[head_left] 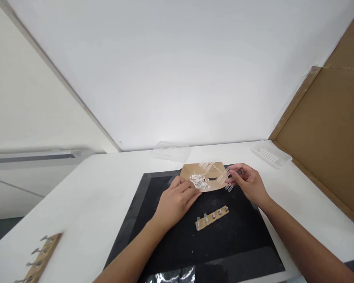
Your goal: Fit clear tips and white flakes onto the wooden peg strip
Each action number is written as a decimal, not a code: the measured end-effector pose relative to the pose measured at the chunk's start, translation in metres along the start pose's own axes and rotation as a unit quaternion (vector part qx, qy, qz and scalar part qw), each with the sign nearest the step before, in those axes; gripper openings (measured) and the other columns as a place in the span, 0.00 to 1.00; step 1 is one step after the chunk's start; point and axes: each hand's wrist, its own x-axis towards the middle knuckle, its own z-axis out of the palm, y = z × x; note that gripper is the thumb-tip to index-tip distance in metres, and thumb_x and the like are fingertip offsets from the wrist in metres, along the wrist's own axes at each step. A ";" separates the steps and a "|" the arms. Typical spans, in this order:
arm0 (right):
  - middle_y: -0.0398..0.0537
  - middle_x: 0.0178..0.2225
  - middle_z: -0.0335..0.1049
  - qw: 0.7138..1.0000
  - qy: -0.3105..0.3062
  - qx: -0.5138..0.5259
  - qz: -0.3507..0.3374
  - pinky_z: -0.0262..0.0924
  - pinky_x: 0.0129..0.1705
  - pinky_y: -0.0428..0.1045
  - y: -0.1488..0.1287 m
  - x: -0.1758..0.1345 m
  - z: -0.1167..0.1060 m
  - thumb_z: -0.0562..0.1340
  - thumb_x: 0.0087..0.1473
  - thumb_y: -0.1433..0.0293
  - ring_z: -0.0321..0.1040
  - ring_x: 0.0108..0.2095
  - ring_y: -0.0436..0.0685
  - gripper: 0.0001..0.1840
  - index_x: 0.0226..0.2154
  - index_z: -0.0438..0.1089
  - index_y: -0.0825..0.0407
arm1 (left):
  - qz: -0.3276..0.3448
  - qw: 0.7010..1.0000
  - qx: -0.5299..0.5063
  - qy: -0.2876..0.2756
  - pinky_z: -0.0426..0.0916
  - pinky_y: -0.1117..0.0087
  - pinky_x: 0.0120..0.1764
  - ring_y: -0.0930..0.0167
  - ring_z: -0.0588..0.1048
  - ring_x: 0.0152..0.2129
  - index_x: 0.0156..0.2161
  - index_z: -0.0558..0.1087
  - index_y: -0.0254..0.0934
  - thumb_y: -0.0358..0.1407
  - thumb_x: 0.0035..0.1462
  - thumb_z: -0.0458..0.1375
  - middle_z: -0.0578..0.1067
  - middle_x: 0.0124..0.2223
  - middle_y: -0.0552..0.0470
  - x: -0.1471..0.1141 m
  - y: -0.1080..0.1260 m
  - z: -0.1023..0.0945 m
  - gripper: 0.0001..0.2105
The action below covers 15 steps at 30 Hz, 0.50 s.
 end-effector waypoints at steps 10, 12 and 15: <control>0.45 0.33 0.79 0.999 0.001 0.031 -0.015 0.78 0.34 0.48 -0.009 -0.014 0.016 0.74 0.57 0.52 0.84 0.32 0.58 0.20 0.41 0.75 0.50 | -0.069 0.986 -0.138 0.058 0.71 0.62 0.44 0.64 0.76 0.38 0.45 0.79 0.39 0.37 0.64 0.66 0.82 0.41 0.49 0.009 0.014 -0.013 0.06; 0.45 0.33 0.79 0.999 0.002 0.039 -0.019 0.78 0.34 0.48 -0.011 -0.019 0.022 0.74 0.57 0.53 0.84 0.32 0.58 0.20 0.41 0.74 0.50 | -0.092 0.975 -0.194 0.062 0.72 0.63 0.43 0.65 0.77 0.38 0.45 0.79 0.40 0.36 0.64 0.66 0.82 0.42 0.49 0.013 0.023 -0.017 0.06; 0.45 0.34 0.80 0.999 -0.016 0.048 -0.015 0.79 0.36 0.49 -0.015 -0.028 0.031 0.74 0.58 0.53 0.84 0.33 0.58 0.19 0.40 0.73 0.49 | -0.150 0.950 -0.270 0.041 0.72 0.67 0.39 0.67 0.78 0.37 0.46 0.80 0.42 0.37 0.64 0.66 0.83 0.41 0.50 0.015 0.034 -0.020 0.07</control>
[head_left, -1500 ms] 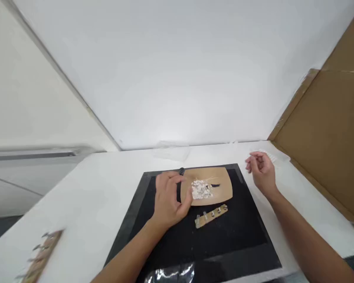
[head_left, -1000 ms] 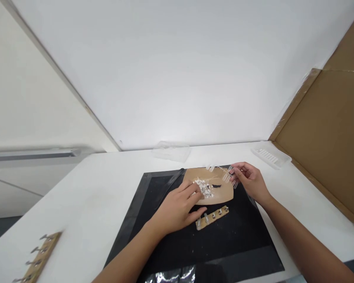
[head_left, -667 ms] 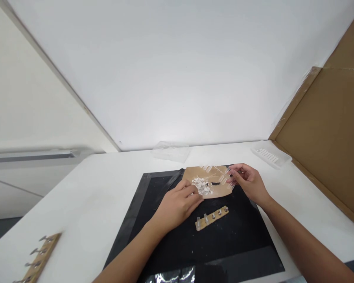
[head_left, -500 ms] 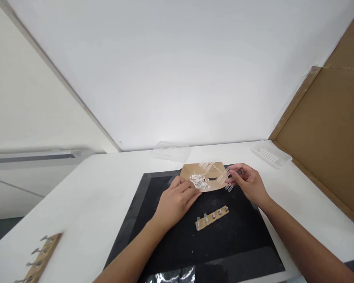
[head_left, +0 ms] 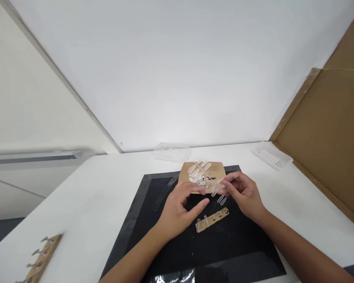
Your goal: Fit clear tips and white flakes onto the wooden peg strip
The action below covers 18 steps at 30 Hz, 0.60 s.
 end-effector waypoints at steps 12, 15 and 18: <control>0.45 0.39 0.76 0.996 -0.063 0.041 0.048 0.81 0.37 0.52 -0.001 -0.023 0.020 0.74 0.58 0.54 0.83 0.31 0.58 0.19 0.40 0.70 0.48 | -0.156 0.976 -0.155 0.005 0.64 0.74 0.24 0.75 0.72 0.21 0.39 0.85 0.38 0.42 0.60 0.69 0.82 0.31 0.51 -0.014 0.001 0.019 0.09; 0.44 0.37 0.76 0.996 -0.077 0.031 0.044 0.79 0.37 0.50 -0.002 -0.024 0.018 0.73 0.59 0.56 0.82 0.33 0.56 0.16 0.39 0.71 0.47 | -0.184 0.965 -0.185 -0.006 0.67 0.75 0.24 0.73 0.76 0.22 0.39 0.86 0.38 0.42 0.61 0.68 0.83 0.33 0.49 -0.014 0.002 0.018 0.10; 0.44 0.35 0.76 0.997 -0.080 -0.002 0.013 0.75 0.35 0.47 -0.005 -0.023 0.014 0.73 0.59 0.57 0.78 0.34 0.54 0.14 0.38 0.74 0.47 | -0.189 0.960 -0.204 -0.008 0.73 0.73 0.26 0.70 0.79 0.26 0.38 0.86 0.38 0.43 0.60 0.69 0.85 0.34 0.48 -0.013 0.005 0.016 0.10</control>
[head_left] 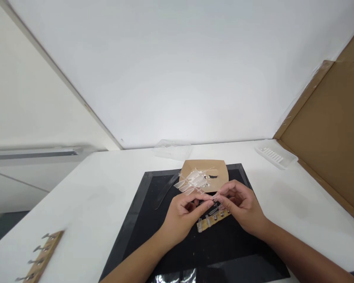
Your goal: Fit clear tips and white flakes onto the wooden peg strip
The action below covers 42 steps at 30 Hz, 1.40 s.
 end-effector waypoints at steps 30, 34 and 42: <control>0.48 0.43 0.78 0.996 -0.075 -0.049 0.009 0.68 0.36 0.47 -0.006 0.000 -0.003 0.72 0.60 0.57 0.75 0.42 0.56 0.14 0.45 0.79 0.46 | 0.062 0.998 0.006 0.005 0.80 0.68 0.34 0.65 0.84 0.32 0.37 0.87 0.41 0.41 0.60 0.70 0.86 0.36 0.48 -0.001 0.006 -0.001 0.07; 0.48 0.43 0.78 0.998 -0.050 -0.014 0.021 0.67 0.33 0.46 -0.004 -0.001 -0.001 0.74 0.57 0.58 0.73 0.40 0.54 0.17 0.45 0.77 0.46 | 0.051 0.998 0.012 0.020 0.80 0.69 0.33 0.65 0.84 0.30 0.36 0.87 0.41 0.42 0.59 0.70 0.87 0.36 0.49 -0.001 0.001 0.000 0.07; 0.47 0.38 0.77 0.997 0.005 -0.064 -0.039 0.63 0.28 0.46 -0.003 -0.003 0.003 0.73 0.60 0.60 0.73 0.35 0.54 0.12 0.42 0.75 0.47 | 0.028 0.998 0.045 0.042 0.73 0.74 0.23 0.69 0.81 0.22 0.37 0.88 0.40 0.42 0.59 0.70 0.86 0.33 0.48 -0.002 -0.002 0.002 0.08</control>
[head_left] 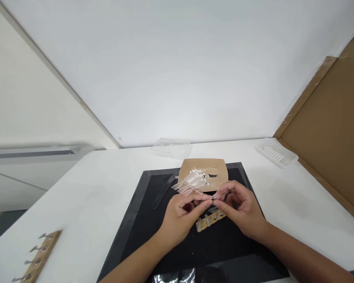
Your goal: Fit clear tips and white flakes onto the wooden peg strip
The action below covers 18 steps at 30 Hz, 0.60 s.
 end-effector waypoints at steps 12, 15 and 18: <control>0.45 0.34 0.76 1.000 -0.010 0.010 0.010 0.63 0.32 0.47 0.003 0.003 -0.004 0.72 0.60 0.58 0.72 0.34 0.54 0.10 0.38 0.80 0.47 | 0.068 0.998 0.017 -0.010 0.73 0.75 0.25 0.72 0.80 0.22 0.37 0.87 0.41 0.41 0.61 0.70 0.85 0.32 0.52 -0.001 0.005 0.001 0.06; 0.44 0.33 0.76 0.995 -0.026 0.065 0.075 0.64 0.35 0.47 0.004 0.004 -0.005 0.75 0.57 0.56 0.71 0.34 0.53 0.14 0.38 0.82 0.48 | 0.129 0.991 0.027 -0.003 0.76 0.73 0.30 0.71 0.82 0.25 0.38 0.87 0.42 0.39 0.62 0.70 0.85 0.32 0.53 -0.001 0.007 0.001 0.05; 0.43 0.31 0.75 0.983 -0.051 0.121 0.126 0.64 0.37 0.47 0.001 0.007 -0.007 0.76 0.54 0.55 0.69 0.33 0.51 0.16 0.37 0.82 0.49 | 0.177 0.984 0.035 0.001 0.76 0.73 0.33 0.72 0.82 0.27 0.40 0.86 0.44 0.37 0.62 0.70 0.85 0.33 0.55 0.000 0.008 0.000 0.02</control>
